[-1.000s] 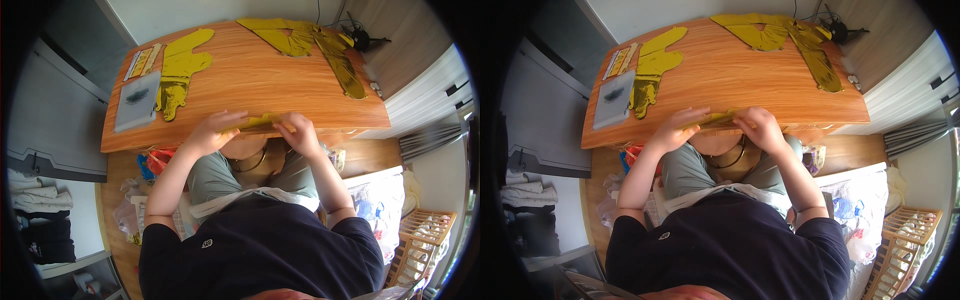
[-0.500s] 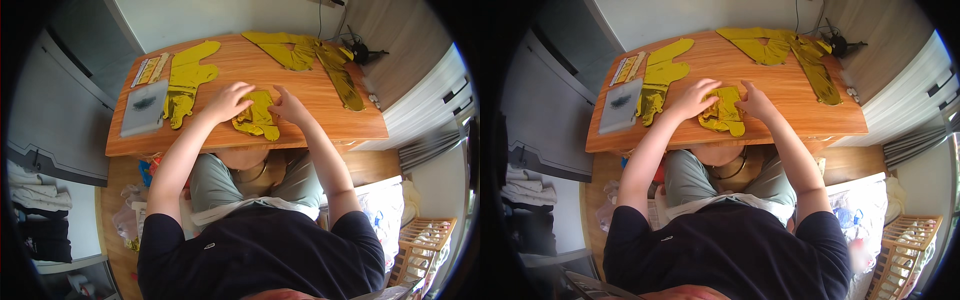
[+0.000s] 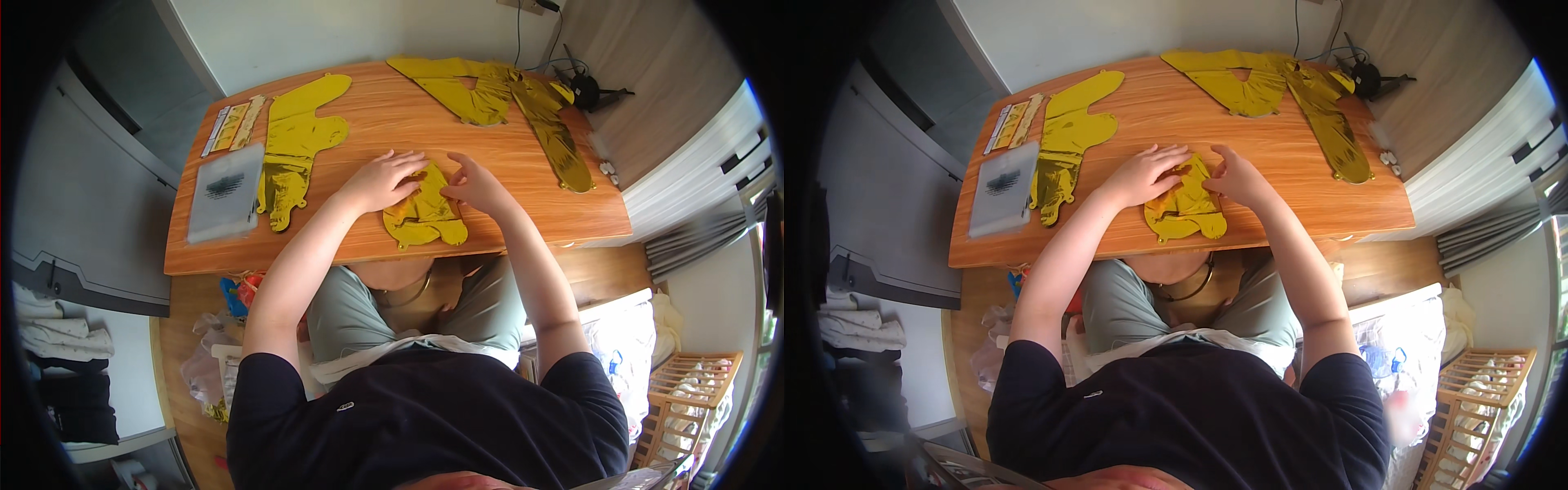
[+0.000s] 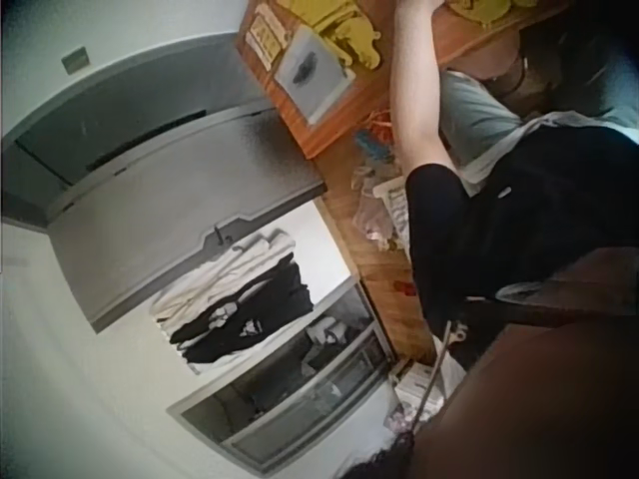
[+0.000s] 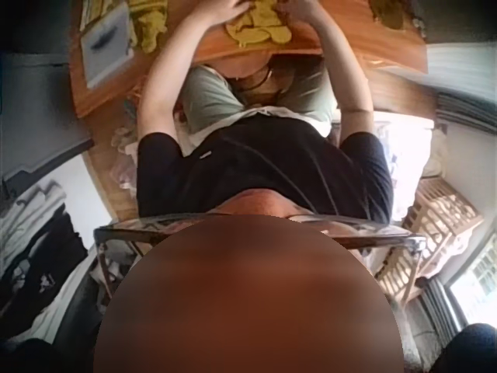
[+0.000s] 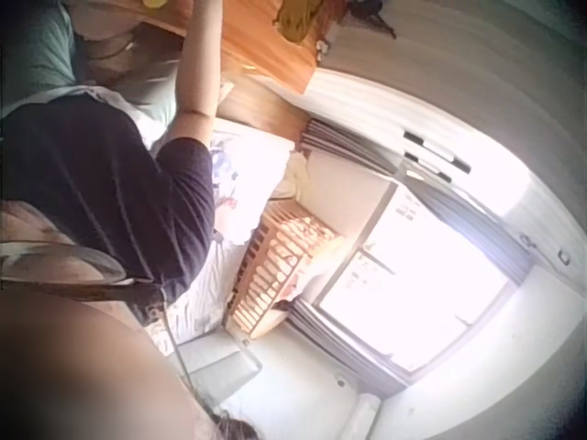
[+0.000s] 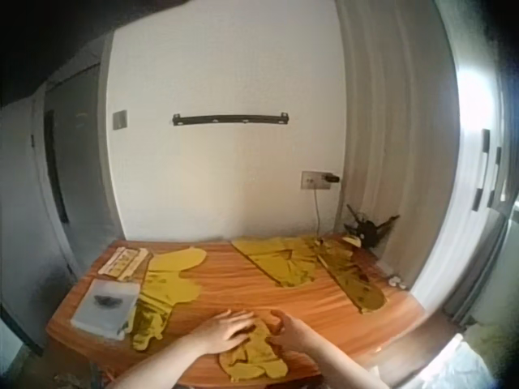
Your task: The person is folding gold-colored foil packaging items at a desk.
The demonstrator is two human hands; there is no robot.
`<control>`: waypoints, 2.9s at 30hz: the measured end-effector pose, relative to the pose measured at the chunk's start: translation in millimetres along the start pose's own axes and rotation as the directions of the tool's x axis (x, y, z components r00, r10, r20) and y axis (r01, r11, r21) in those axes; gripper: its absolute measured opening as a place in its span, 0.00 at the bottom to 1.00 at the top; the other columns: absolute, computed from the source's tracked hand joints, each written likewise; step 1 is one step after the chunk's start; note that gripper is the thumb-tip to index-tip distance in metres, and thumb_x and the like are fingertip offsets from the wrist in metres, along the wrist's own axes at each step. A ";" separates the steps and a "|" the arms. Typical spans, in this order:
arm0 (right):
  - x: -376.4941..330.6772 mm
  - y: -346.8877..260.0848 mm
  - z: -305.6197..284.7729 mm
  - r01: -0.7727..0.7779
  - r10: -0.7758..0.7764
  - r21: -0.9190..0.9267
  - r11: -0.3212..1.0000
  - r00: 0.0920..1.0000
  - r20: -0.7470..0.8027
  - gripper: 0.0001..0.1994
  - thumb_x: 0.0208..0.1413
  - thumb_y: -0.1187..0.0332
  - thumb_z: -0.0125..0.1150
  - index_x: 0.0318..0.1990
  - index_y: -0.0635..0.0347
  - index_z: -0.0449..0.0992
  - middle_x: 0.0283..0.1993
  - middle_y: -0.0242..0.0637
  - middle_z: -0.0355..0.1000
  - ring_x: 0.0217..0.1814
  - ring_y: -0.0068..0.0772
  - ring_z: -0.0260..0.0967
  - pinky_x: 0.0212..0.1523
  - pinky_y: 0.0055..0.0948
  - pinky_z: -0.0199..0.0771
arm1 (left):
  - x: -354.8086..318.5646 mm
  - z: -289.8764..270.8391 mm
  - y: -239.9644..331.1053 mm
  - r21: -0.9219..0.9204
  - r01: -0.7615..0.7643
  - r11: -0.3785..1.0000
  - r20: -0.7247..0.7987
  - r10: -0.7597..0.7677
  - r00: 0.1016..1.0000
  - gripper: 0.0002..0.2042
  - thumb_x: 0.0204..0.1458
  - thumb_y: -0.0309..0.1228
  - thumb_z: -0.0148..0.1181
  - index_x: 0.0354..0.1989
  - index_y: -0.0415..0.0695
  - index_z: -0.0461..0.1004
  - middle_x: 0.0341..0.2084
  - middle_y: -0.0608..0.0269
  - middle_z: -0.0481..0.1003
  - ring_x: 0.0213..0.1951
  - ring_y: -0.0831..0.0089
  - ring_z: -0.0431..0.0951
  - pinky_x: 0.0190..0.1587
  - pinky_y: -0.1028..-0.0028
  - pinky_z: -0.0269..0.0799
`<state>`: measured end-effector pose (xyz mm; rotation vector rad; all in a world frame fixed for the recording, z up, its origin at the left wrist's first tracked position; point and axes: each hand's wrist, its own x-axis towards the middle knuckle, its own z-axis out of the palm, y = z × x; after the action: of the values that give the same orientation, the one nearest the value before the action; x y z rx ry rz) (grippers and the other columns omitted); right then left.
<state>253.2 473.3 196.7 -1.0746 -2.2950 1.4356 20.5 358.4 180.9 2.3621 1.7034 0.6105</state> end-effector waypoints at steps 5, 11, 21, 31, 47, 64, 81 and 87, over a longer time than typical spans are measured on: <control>4.3 -3.5 1.1 0.030 -0.042 -0.119 0.992 0.994 -0.103 0.35 0.55 0.66 0.72 0.70 0.62 0.67 0.40 0.39 0.79 0.43 0.34 0.78 0.43 0.32 0.78 | -5.0 14.5 -6.5 0.166 -0.034 0.985 0.022 0.031 0.999 0.29 0.67 0.43 0.52 0.74 0.47 0.59 0.74 0.57 0.60 0.75 0.59 0.56 0.76 0.51 0.50; 33.0 -2.9 4.8 0.055 -0.083 -0.169 0.984 0.982 -0.167 0.33 0.54 0.65 0.72 0.67 0.63 0.69 0.41 0.40 0.78 0.42 0.36 0.78 0.43 0.33 0.79 | -0.4 16.5 -3.3 0.259 -0.035 0.965 0.087 0.012 0.996 0.32 0.68 0.49 0.47 0.76 0.48 0.55 0.76 0.57 0.56 0.77 0.60 0.51 0.77 0.53 0.45; 41.2 -10.8 5.2 0.117 -0.131 -0.151 0.982 0.988 -0.081 0.35 0.54 0.72 0.71 0.70 0.57 0.65 0.47 0.39 0.74 0.41 0.30 0.78 0.39 0.28 0.83 | -0.4 13.3 -0.2 0.232 -0.011 0.973 0.096 -0.012 0.995 0.34 0.67 0.51 0.48 0.77 0.49 0.53 0.76 0.56 0.55 0.77 0.58 0.50 0.78 0.53 0.45; 35.4 -0.4 0.4 0.392 -0.396 -0.116 0.913 0.918 -0.012 0.25 0.56 0.76 0.67 0.62 0.60 0.72 0.50 0.41 0.77 0.42 0.32 0.79 0.43 0.30 0.80 | -2.2 19.3 -6.7 0.282 -0.029 0.959 0.075 0.008 0.997 0.33 0.69 0.55 0.43 0.76 0.49 0.55 0.75 0.57 0.58 0.77 0.60 0.53 0.78 0.55 0.45; 27.5 17.4 -9.5 0.752 -0.777 -0.437 0.493 0.607 0.169 0.09 0.50 0.78 0.68 0.40 0.57 0.83 0.48 0.38 0.79 0.48 0.44 0.78 0.49 0.37 0.81 | -2.5 19.4 -6.4 0.268 -0.024 0.963 0.105 -0.004 0.994 0.30 0.70 0.50 0.43 0.77 0.51 0.55 0.77 0.65 0.55 0.78 0.64 0.50 0.78 0.55 0.43; 36.6 33.9 -21.8 0.825 -0.798 -0.354 0.442 0.541 0.265 0.10 0.55 0.71 0.65 0.45 0.56 0.83 0.53 0.34 0.79 0.47 0.39 0.80 0.45 0.34 0.84 | 0.9 16.0 -4.7 0.199 -0.045 0.979 0.109 0.024 0.994 0.33 0.65 0.48 0.53 0.76 0.48 0.58 0.75 0.61 0.58 0.77 0.59 0.53 0.76 0.50 0.46; 38.6 26.7 -17.9 0.826 -0.789 -0.277 0.491 0.557 0.260 0.19 0.43 0.73 0.71 0.47 0.62 0.81 0.52 0.43 0.77 0.48 0.43 0.81 0.43 0.35 0.85 | 9.4 -4.9 1.6 0.119 0.009 0.993 0.207 -0.034 0.978 0.35 0.58 0.49 0.60 0.72 0.44 0.64 0.73 0.60 0.61 0.76 0.59 0.56 0.76 0.50 0.45; 39.9 28.4 -20.8 0.840 -0.798 -0.285 0.461 0.533 0.281 0.18 0.44 0.75 0.69 0.46 0.64 0.82 0.50 0.44 0.79 0.48 0.44 0.81 0.44 0.37 0.85 | 7.7 -1.4 0.7 0.144 -0.003 0.990 0.150 -0.018 0.989 0.34 0.59 0.50 0.59 0.71 0.47 0.65 0.72 0.62 0.62 0.75 0.61 0.57 0.75 0.50 0.49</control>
<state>249.4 522.0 175.6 0.1851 -2.6203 0.6309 22.5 365.2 184.1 2.4264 1.7426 0.3073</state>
